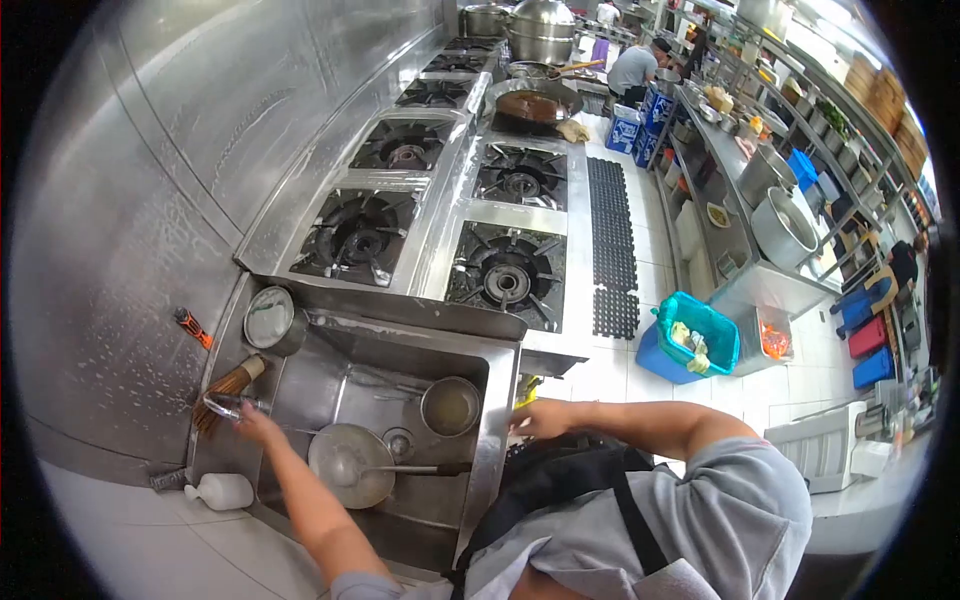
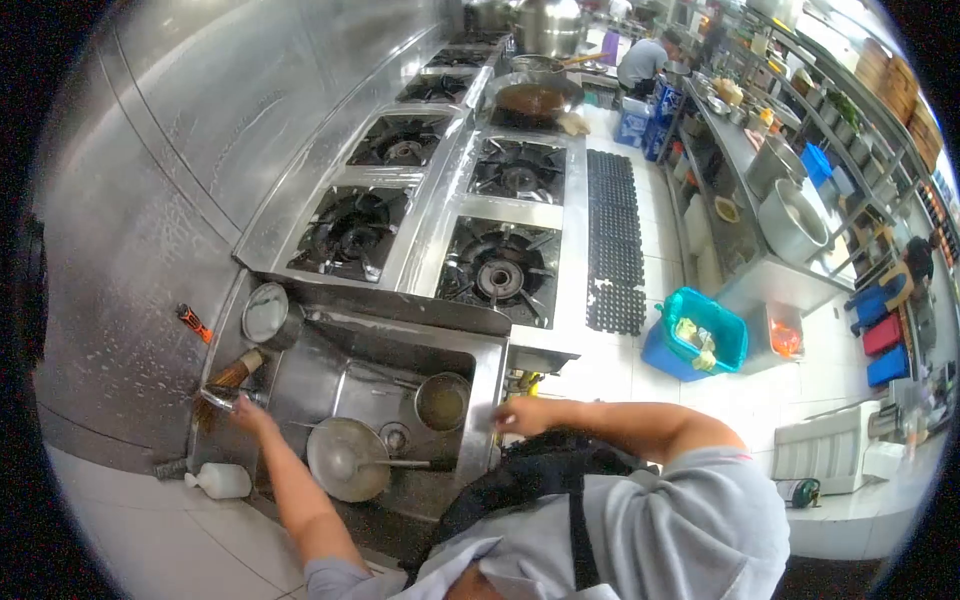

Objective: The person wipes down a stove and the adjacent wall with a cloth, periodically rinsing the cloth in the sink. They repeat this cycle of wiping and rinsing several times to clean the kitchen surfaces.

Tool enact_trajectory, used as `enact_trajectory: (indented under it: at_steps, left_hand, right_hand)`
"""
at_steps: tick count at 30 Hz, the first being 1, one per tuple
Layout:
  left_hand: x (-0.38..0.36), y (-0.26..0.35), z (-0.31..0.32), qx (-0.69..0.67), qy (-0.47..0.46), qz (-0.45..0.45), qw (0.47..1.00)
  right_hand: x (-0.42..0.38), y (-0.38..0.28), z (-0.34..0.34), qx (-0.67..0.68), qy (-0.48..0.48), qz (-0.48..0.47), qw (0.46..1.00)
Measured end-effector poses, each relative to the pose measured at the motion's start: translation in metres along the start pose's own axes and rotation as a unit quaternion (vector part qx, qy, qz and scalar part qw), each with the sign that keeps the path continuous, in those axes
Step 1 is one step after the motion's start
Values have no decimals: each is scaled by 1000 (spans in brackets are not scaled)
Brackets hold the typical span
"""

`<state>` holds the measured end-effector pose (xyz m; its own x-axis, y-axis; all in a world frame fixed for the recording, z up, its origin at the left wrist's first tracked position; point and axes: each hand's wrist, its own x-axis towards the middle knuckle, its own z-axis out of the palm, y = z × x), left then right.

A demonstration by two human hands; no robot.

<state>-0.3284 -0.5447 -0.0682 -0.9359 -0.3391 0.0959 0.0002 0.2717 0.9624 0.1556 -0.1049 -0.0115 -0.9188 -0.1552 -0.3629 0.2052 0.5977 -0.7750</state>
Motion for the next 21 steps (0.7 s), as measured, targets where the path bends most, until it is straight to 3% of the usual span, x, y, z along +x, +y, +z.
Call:
enact_trajectory:
  at_steps: [2,3,5,7,9,10,11,12,14,15,17,21]
  left_hand:
    - [-44,-11,24,287,-12,176,941]
    - [-77,0,24,290,-9,177,940]
    - [-134,52,8,527,-118,254,803]
    - [-127,-3,6,460,-154,202,851]
    - [-147,-26,0,384,-298,45,873]
    - [-155,-74,-9,354,-319,122,870]
    - [-205,-56,-21,379,-309,52,871]
    - [-228,-82,-31,322,-325,31,889]
    - [-285,-75,-50,354,-335,-17,873]
    - [-308,-69,-59,365,-331,-26,870]
    - [-346,-65,-69,345,-301,-33,889]
    - [-414,-33,-62,305,-249,-6,919]
  right_hand:
    - [-47,21,-10,15,97,75,992]
    - [-65,38,-13,66,107,126,984]
    - [-108,51,-23,100,150,193,965]
    - [-145,100,-19,73,196,235,949]
    - [-186,179,4,20,269,287,919]
    - [-212,189,8,-6,278,344,897]
    - [-237,240,33,-85,317,349,878]
    - [-264,256,38,-70,254,416,871]
    - [-310,332,72,-38,119,523,843]
    - [-332,336,80,-33,123,526,841]
    - [-376,342,90,125,161,628,751]
    - [-422,382,110,134,171,566,795]
